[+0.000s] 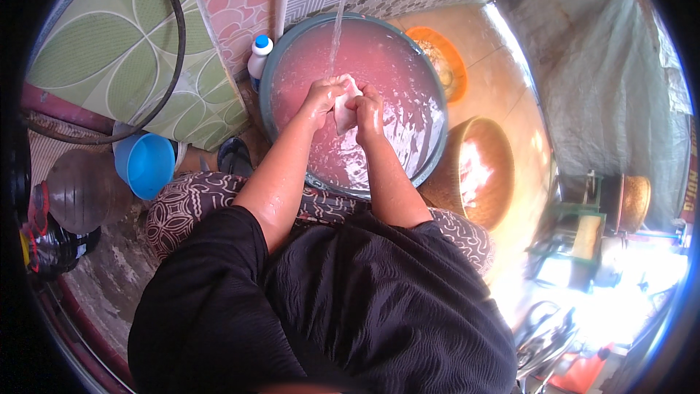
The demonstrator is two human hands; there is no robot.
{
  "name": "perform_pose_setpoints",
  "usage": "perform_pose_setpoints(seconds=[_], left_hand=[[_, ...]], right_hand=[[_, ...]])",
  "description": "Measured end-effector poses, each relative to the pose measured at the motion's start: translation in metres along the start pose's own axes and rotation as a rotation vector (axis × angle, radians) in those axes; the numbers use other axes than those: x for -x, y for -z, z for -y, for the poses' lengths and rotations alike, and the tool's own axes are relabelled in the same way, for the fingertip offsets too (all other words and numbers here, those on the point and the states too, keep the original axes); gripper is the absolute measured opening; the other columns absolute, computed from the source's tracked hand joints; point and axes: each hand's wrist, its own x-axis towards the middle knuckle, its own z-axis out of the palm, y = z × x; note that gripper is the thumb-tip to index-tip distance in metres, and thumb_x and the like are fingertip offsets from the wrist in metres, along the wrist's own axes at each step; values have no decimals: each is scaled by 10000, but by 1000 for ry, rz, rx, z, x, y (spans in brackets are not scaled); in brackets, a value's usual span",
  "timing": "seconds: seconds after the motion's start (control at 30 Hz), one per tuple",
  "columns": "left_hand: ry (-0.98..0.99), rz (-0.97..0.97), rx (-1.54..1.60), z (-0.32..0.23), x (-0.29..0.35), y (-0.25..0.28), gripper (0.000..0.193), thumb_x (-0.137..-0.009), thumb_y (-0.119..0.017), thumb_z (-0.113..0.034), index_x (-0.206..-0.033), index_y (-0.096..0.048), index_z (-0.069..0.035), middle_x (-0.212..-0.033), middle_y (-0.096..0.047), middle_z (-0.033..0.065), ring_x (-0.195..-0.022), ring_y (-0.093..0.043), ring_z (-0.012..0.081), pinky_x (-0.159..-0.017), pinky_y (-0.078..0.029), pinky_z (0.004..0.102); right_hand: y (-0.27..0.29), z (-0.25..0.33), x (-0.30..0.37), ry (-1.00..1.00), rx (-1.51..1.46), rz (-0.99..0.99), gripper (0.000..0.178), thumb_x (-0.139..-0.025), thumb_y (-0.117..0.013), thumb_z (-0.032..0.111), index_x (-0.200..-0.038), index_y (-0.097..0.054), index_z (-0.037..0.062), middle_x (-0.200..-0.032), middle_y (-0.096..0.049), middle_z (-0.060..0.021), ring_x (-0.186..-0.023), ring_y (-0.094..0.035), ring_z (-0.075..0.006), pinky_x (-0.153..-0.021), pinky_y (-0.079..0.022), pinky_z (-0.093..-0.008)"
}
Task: The person washes pieces of raw meat by hand in a large basin filled with pink water. They repeatedly submerge, rub, and squeeze the meat under a running tap to clean it, then transfer the washed pieces into a woven basket nearby.
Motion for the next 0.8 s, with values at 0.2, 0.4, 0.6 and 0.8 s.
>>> perform_pose_setpoints(seconds=[0.2, 0.4, 0.6, 0.8], left_hand=[[-2, -227, 190, 20, -18, 12, 191, -828, -554, -194, -896, -558, -16, -815, -571, 80, -703, -576, 182, -600, -468, 304], [232, -243, 431, 21, -22, 20, 206, -847, -488, -220, -742, -527, -46, -706, -528, 70, -583, -528, 196, -535, -442, 342], [193, -125, 389, 21, -32, 40, 205, -881, -447, -230, -785, -513, -61, -700, -527, 73, -581, -523, 188, -537, -448, 321], [273, -30, 335, -4, -6, 17, 248, -880, -459, -315, -900, -528, -78, -680, -536, 31, -627, -519, 152, -565, -428, 287]], right_hand=[[-9, -4, 1, 122, 158, 77, 369, -567, -439, -38, -916, -558, -11, -771, -552, -60, -661, -503, -147, -602, -411, -222], [-7, -9, 6, 103, 291, 165, 393, -601, -436, -54, -938, -629, 4, -789, -601, -64, -684, -527, -122, -590, -417, -206], [2, -13, 3, 72, 385, 210, 363, -597, -448, -49, -889, -654, 19, -693, -588, -40, -599, -490, -89, -527, -372, -189], [10, -4, 2, 103, 206, 129, 324, -573, -439, -47, -856, -594, -10, -782, -600, -80, -684, -541, -152, -586, -421, -226]])
